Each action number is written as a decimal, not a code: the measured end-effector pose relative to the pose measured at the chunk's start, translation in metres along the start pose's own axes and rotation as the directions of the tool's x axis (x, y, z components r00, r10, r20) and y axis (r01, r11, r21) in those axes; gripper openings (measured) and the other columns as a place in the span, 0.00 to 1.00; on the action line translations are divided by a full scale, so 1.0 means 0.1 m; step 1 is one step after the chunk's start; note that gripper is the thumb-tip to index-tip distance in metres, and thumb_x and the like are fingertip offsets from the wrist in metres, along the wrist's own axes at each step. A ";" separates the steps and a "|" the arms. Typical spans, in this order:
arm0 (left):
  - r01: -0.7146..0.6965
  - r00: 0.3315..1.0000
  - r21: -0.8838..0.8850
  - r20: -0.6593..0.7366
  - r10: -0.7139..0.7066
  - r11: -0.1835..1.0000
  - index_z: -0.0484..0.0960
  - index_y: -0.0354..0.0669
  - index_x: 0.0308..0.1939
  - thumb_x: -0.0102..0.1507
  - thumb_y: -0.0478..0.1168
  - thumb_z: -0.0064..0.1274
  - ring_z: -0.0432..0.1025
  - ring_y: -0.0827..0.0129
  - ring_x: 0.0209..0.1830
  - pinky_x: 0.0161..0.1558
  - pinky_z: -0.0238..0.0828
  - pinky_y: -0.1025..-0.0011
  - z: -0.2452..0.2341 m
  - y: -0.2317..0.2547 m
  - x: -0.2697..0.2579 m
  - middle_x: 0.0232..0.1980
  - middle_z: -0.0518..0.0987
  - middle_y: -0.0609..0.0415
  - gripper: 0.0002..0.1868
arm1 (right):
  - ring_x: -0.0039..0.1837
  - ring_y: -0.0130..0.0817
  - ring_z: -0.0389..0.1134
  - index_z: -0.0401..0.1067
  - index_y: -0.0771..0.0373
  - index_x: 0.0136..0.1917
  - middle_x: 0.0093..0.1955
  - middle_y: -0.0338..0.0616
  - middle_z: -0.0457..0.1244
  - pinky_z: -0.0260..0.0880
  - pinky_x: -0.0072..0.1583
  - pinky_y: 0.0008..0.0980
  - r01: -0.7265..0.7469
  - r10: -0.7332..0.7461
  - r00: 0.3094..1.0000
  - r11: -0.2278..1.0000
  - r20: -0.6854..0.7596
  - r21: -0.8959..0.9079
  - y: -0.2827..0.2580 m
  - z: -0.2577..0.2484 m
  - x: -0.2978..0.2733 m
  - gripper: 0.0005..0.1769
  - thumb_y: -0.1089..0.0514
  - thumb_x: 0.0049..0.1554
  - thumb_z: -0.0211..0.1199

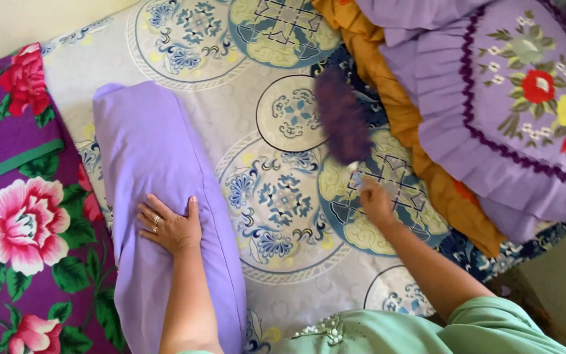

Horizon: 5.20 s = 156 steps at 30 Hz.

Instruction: The person cleans the bed surface with a duster, moves pillows, and meticulously smooths out a purple floral bedsheet.

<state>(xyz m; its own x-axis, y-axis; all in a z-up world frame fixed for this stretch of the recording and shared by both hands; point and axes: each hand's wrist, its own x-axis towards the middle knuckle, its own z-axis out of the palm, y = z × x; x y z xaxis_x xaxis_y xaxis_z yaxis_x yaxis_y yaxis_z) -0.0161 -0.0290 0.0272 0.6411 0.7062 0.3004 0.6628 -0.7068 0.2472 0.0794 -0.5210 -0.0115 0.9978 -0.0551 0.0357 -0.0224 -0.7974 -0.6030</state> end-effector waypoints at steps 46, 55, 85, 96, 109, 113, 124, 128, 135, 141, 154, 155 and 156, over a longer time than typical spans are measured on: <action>0.959 0.251 -0.282 0.821 -0.513 0.017 0.06 0.65 0.72 0.54 0.58 0.61 0.46 0.46 0.82 0.71 0.58 0.37 -2.39 -1.05 -2.89 0.86 0.29 0.53 0.73 | 0.31 0.30 0.52 0.73 0.51 0.71 0.29 0.39 0.58 0.49 0.34 0.33 -0.309 0.149 0.823 0.927 0.548 0.212 0.08 -1.31 -2.49 0.23 0.58 0.63 0.55; 0.793 0.212 -0.368 0.914 -0.346 -0.486 0.55 0.54 0.79 0.51 0.72 0.52 0.61 0.46 0.76 0.74 0.58 0.42 -2.12 -0.88 -2.69 0.78 0.63 0.46 0.57 | 0.32 0.32 0.54 0.70 0.55 0.73 0.32 0.44 0.61 0.53 0.34 0.34 -0.419 0.252 0.852 0.853 0.458 0.311 0.02 -1.34 -2.55 0.24 0.59 0.64 0.53; 0.948 0.058 -0.101 0.987 0.147 0.303 0.77 0.51 0.66 0.64 0.61 0.59 0.61 0.55 0.74 0.72 0.54 0.47 -0.51 -0.53 -3.47 0.69 0.73 0.55 0.31 | 0.29 0.36 0.66 0.77 0.53 0.62 0.27 0.45 0.65 0.66 0.36 0.34 -0.407 0.367 0.913 0.835 0.177 0.370 1.39 -1.42 -2.89 0.18 0.58 0.59 0.60; 0.234 0.441 0.157 0.862 -0.249 0.959 0.41 0.70 0.83 0.58 0.71 0.49 0.32 0.35 0.83 0.72 0.31 0.28 -0.72 -0.94 -3.86 0.82 0.45 0.29 0.54 | 0.23 0.27 0.55 0.71 0.60 0.67 0.25 0.40 0.59 0.57 0.26 0.25 -0.316 0.276 0.948 0.754 0.158 0.576 1.03 -1.59 -2.19 0.19 0.63 0.64 0.51; 0.133 0.424 0.188 0.877 -0.227 0.973 0.31 0.57 0.84 0.69 0.57 0.40 0.25 0.39 0.84 0.74 0.31 0.33 -1.24 -0.61 -3.86 0.83 0.30 0.29 0.46 | 0.21 0.27 0.55 0.68 0.64 0.67 0.26 0.43 0.58 0.52 0.21 0.27 -0.321 0.187 0.945 0.700 0.270 0.638 0.94 -1.40 -1.97 0.18 0.65 0.65 0.51; 0.113 0.408 0.151 0.894 -0.184 0.982 0.32 0.55 0.84 0.70 0.55 0.40 0.25 0.40 0.84 0.75 0.30 0.35 -1.35 -0.62 -3.85 0.84 0.30 0.30 0.45 | 0.20 0.31 0.58 0.72 0.59 0.64 0.25 0.45 0.61 0.54 0.21 0.30 -0.344 0.204 0.925 0.811 0.321 0.473 0.57 -1.56 -2.31 0.16 0.62 0.63 0.59; 0.055 0.380 0.126 0.915 -0.137 0.991 0.31 0.57 0.84 0.69 0.58 0.43 0.20 0.38 0.83 0.73 0.26 0.29 -1.62 -1.14 -4.02 0.84 0.26 0.35 0.48 | 0.21 0.28 0.55 0.69 0.58 0.63 0.26 0.41 0.57 0.56 0.22 0.27 -0.408 0.345 0.912 0.712 0.221 0.571 0.89 -1.16 -2.99 0.13 0.61 0.66 0.53; 0.068 0.396 0.154 0.903 -0.168 0.986 0.30 0.63 0.84 0.68 0.62 0.45 0.22 0.37 0.83 0.72 0.31 0.27 -1.77 -1.40 -4.03 0.85 0.23 0.40 0.50 | 0.21 0.28 0.53 0.70 0.60 0.61 0.26 0.42 0.55 0.52 0.20 0.25 -0.495 0.405 0.864 0.585 0.297 0.642 0.70 -1.13 -3.34 0.11 0.61 0.66 0.54; 0.052 0.423 0.160 0.891 -0.167 0.986 0.29 0.64 0.84 0.69 0.57 0.45 0.22 0.35 0.83 0.71 0.32 0.25 -1.67 -1.95 -4.23 0.85 0.24 0.39 0.49 | 0.24 0.26 0.55 0.69 0.61 0.65 0.27 0.43 0.56 0.58 0.24 0.24 -0.264 0.201 0.964 0.624 0.175 0.735 0.01 -1.30 -3.72 0.14 0.64 0.66 0.54; 0.041 0.435 0.067 0.897 -0.078 0.997 0.35 0.55 0.84 0.68 0.56 0.50 0.26 0.30 0.82 0.70 0.41 0.25 -1.89 -2.18 -4.38 0.84 0.26 0.35 0.50 | 0.31 0.27 0.58 0.78 0.51 0.65 0.26 0.38 0.60 0.61 0.37 0.29 0.015 -0.226 0.893 0.879 0.389 0.477 -0.23 -0.83 -4.30 0.20 0.61 0.59 0.63; 0.356 0.480 -0.129 0.875 -0.063 0.925 0.56 0.49 0.78 0.65 0.56 0.52 0.59 0.39 0.75 0.68 0.66 0.44 -1.73 -3.58 -5.15 0.78 0.55 0.38 0.41 | 0.58 0.57 0.73 0.80 0.59 0.61 0.52 0.59 0.73 0.71 0.61 0.53 0.217 -0.452 0.487 0.891 0.747 0.398 -0.79 -0.54 -4.83 0.19 0.57 0.56 0.63; 0.408 0.520 -0.154 0.850 -0.091 0.900 0.63 0.44 0.76 0.65 0.56 0.52 0.64 0.42 0.73 0.69 0.67 0.48 -1.74 -3.64 -5.17 0.75 0.65 0.38 0.38 | 0.65 0.59 0.69 0.79 0.63 0.63 0.59 0.60 0.71 0.68 0.65 0.55 0.235 -0.493 0.526 0.868 0.694 0.439 -0.81 -0.44 -4.74 0.21 0.57 0.57 0.62; 0.422 0.520 -0.151 0.848 -0.102 0.894 0.63 0.44 0.76 0.65 0.56 0.52 0.64 0.42 0.73 0.69 0.67 0.48 -1.74 -3.63 -5.14 0.75 0.65 0.38 0.38 | 0.65 0.59 0.69 0.79 0.63 0.63 0.59 0.60 0.71 0.68 0.65 0.55 0.241 -0.498 0.512 0.865 0.699 0.439 -0.81 -0.33 -4.70 0.21 0.57 0.57 0.62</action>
<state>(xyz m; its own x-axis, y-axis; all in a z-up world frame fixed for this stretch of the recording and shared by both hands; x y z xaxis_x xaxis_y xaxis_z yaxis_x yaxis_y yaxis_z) -0.6540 -0.1428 -0.0567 0.5942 0.4736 -0.6501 0.8043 -0.3403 0.4872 -0.3899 -0.4510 0.0470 0.5657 0.7893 -0.2387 0.2486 -0.4392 -0.8633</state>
